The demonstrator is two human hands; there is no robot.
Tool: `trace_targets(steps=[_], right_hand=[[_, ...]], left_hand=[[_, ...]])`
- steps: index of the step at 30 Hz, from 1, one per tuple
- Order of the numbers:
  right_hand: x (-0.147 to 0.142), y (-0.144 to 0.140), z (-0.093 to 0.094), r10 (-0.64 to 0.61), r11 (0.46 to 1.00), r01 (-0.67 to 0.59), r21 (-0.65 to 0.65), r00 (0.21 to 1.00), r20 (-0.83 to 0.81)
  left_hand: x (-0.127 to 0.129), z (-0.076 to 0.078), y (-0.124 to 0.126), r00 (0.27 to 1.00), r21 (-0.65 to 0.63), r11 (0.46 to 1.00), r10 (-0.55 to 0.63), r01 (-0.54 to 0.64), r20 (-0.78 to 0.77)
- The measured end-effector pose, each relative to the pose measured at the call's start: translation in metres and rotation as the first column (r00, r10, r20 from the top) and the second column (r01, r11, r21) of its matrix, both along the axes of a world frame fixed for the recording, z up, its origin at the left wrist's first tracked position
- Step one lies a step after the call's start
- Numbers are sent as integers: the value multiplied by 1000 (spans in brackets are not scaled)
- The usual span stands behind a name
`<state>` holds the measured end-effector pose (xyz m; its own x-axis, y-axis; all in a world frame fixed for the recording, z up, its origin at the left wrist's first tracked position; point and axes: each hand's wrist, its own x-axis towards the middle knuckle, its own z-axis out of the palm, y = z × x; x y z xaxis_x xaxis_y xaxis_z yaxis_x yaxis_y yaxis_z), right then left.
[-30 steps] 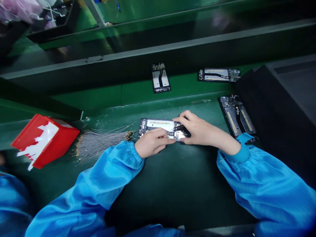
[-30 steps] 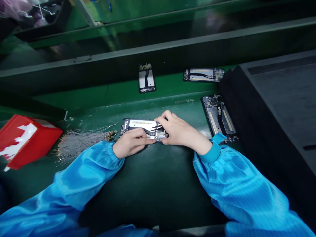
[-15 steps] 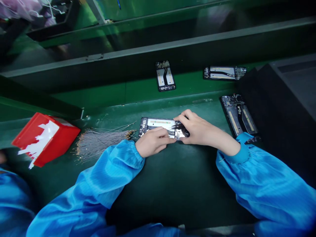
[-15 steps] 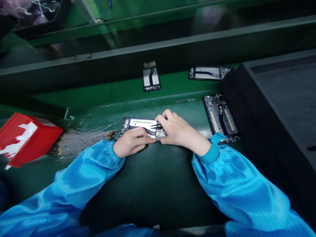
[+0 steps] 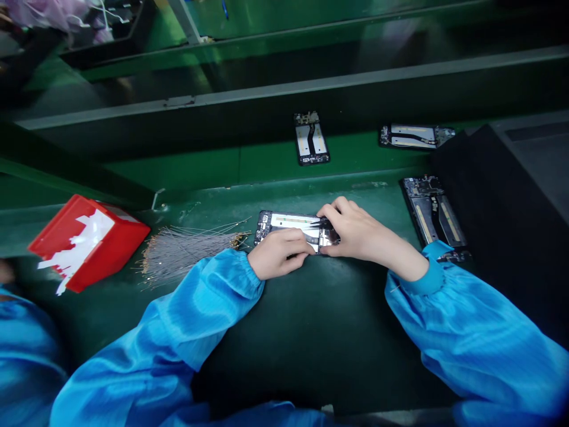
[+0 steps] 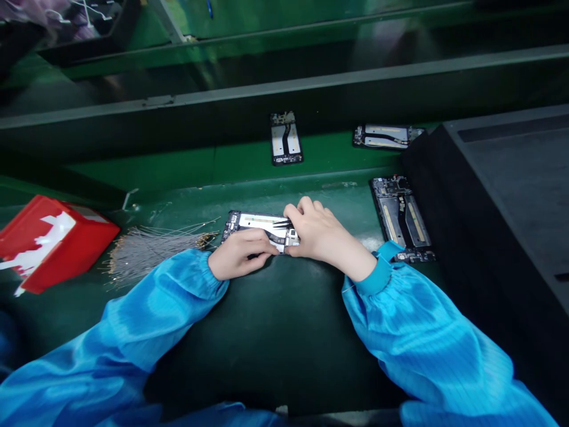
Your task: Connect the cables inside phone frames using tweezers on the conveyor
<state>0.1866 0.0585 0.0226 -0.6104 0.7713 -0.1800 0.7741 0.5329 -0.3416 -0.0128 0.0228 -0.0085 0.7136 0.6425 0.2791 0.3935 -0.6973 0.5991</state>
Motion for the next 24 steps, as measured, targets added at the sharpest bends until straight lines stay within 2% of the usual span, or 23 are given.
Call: trace_targets(steps=[10, 17, 24], right_hand=[[-11, 0, 4, -7, 999, 3, 34, 993, 118], [-2, 2, -3, 107, 989, -106, 99, 994, 2], [-3, 2, -2, 153, 973, -156, 168, 988, 29]], left_hand=[[0, -2, -1, 1000, 26, 1000, -14, 14, 9], [4, 0, -3, 984, 66, 984, 172, -169, -48], [7, 1, -2, 969, 28, 976, 219, -217, -114]])
